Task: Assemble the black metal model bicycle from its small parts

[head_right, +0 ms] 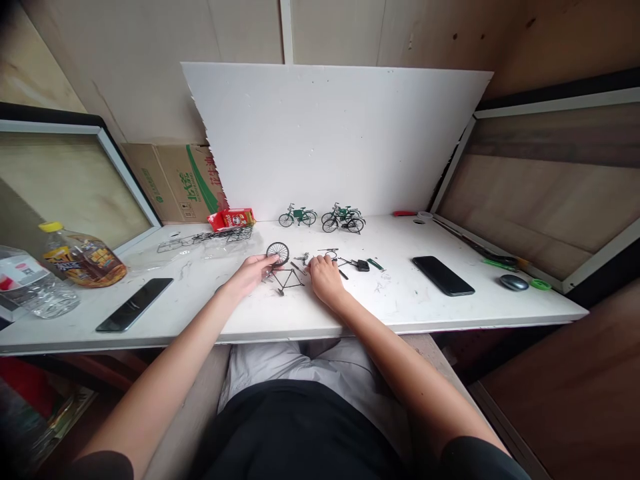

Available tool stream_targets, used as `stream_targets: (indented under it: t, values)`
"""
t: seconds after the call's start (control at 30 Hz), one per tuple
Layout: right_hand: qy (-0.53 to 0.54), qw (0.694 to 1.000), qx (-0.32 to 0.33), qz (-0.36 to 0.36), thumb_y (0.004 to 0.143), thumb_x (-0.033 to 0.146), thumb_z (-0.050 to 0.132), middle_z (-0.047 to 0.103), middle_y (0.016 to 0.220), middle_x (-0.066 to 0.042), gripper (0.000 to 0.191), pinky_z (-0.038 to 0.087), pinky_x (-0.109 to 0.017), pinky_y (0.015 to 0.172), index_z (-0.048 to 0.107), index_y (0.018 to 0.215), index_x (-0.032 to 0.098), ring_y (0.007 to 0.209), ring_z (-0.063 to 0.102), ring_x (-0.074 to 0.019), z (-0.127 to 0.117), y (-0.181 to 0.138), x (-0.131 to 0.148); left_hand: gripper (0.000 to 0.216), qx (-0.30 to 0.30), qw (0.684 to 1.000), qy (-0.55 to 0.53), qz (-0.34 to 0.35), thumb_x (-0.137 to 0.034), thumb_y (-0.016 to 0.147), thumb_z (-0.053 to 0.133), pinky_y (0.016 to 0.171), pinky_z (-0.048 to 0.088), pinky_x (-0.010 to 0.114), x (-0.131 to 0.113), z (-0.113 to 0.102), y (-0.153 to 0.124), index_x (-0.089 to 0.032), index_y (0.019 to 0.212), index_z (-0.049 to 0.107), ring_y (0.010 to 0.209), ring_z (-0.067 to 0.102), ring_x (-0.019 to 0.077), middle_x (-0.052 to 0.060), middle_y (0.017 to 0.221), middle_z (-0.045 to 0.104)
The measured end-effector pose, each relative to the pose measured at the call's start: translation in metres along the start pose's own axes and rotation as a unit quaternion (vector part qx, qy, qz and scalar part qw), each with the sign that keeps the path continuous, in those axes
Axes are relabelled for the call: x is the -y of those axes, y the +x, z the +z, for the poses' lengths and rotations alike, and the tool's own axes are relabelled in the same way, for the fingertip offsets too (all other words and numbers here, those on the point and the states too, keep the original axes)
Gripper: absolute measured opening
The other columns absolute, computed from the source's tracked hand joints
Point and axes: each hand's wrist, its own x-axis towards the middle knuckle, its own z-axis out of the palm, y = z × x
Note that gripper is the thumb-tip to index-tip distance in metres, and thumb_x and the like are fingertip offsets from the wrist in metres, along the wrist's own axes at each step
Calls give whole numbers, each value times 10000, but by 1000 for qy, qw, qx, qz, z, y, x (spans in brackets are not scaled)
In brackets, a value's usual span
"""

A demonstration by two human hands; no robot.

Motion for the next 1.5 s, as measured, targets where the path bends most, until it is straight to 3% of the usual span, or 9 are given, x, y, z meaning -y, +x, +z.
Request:
stream_targets:
  t: [0.2,0.37,0.53,0.63,0.77,1.07,1.27,1.5]
  values:
    - [262,961,-4,88,987,242,435,648,869,-63,160,423,-328,746,547,878,205,763,535,-201,-2,5,-8,423,17,1000,8,3,-427,699,949,843,541,319,-2,-1,-2,-133,952,780,957,745,229,140,1029,807]
    - [383,922,-10,51,1049,513,418,565,836,-17,345,435,-313,738,510,868,234,758,502,-185,-4,2,-2,437,34,999,23,12,-465,709,938,852,556,334,-2,2,-4,-136,950,783,975,754,254,144,984,814]
    - [463,884,7,63,1044,619,405,484,774,12,419,401,-289,637,444,836,257,672,426,-163,-8,0,3,408,42,999,-11,-11,-397,681,962,886,561,342,-4,6,-6,-133,941,791,959,761,244,140,1015,815]
    - [459,885,27,68,1042,610,410,510,781,8,416,393,-288,620,464,841,250,661,428,-158,-13,1,3,366,34,999,-27,-28,-336,671,972,884,551,328,-7,9,-8,-130,915,794,914,756,216,122,1011,812]
    - [388,920,10,50,1042,542,415,571,808,-20,379,427,-311,687,510,842,235,717,484,-177,-16,5,3,329,28,999,-13,-34,-312,698,965,882,530,315,-9,13,-11,-134,925,807,916,741,202,118,1021,812]
    - [320,946,10,60,1040,451,403,618,787,-31,321,427,-322,688,506,830,232,692,513,-183,-11,5,5,347,90,995,-43,-27,-350,774,930,932,528,308,-2,20,-11,-137,1028,828,1002,732,205,140,1116,809]
    - [214,976,-50,7,980,260,404,600,861,-84,188,437,-372,817,444,797,239,837,529,-230,-8,3,8,348,112,993,-35,-20,-355,785,914,857,525,305,-4,25,-14,-132,1037,823,980,727,208,148,1141,805]
    - [312,947,-25,64,1025,394,408,629,842,-64,285,453,-354,768,508,816,228,779,552,-210,-8,5,8,324,124,991,-31,-38,-331,780,919,912,533,327,-5,26,-16,-136,1024,835,993,746,224,145,1122,816]
